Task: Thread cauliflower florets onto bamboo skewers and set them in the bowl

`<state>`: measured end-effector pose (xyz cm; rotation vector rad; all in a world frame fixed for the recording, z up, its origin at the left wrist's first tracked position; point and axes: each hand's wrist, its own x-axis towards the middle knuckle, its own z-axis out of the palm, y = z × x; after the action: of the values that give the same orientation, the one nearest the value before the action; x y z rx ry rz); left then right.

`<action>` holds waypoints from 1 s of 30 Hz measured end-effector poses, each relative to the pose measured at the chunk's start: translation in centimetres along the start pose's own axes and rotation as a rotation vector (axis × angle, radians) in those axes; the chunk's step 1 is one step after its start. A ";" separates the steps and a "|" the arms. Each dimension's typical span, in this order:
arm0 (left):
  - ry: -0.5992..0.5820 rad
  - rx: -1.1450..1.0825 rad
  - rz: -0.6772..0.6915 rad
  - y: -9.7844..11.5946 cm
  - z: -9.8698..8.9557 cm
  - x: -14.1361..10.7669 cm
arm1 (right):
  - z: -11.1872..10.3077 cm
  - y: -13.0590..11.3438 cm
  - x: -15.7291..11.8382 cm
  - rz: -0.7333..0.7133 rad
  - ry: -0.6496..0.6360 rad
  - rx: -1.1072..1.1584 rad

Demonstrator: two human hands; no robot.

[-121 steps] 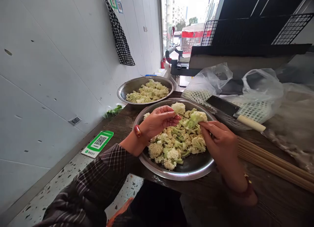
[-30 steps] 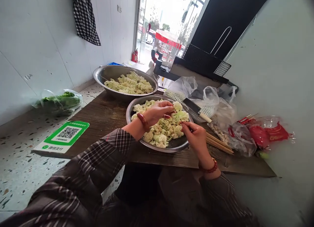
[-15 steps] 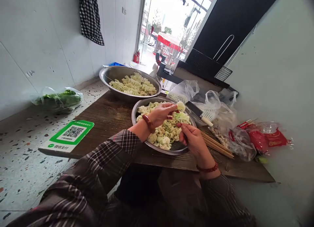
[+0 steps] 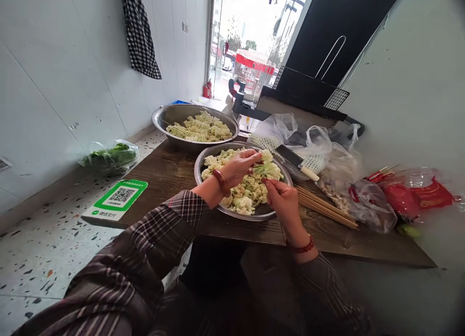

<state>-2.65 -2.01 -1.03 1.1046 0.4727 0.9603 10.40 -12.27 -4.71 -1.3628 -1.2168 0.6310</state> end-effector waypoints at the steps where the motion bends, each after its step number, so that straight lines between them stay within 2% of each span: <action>1: -0.001 0.007 0.001 -0.1 0.2 0.0 | 0.0 0.0 0.0 -0.016 0.002 -0.001; 11: -0.031 0.104 0.111 -0.8 2.0 -0.2 | -0.6 0.0 -0.3 -0.036 -0.024 0.124; 17: -0.023 0.160 0.121 -0.9 2.6 -0.2 | -0.6 0.5 -0.2 -0.013 -0.003 0.182; 23: -0.063 0.193 0.152 -1.5 3.0 0.1 | -0.6 0.5 0.0 0.011 0.027 0.268; 30: -0.049 0.211 0.123 -1.7 3.3 -0.2 | -0.7 0.5 0.3 0.046 0.025 0.281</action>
<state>0.38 -4.10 -1.23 1.3577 0.4783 1.0048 11.26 -12.17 -4.91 -1.1611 -1.0351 0.7841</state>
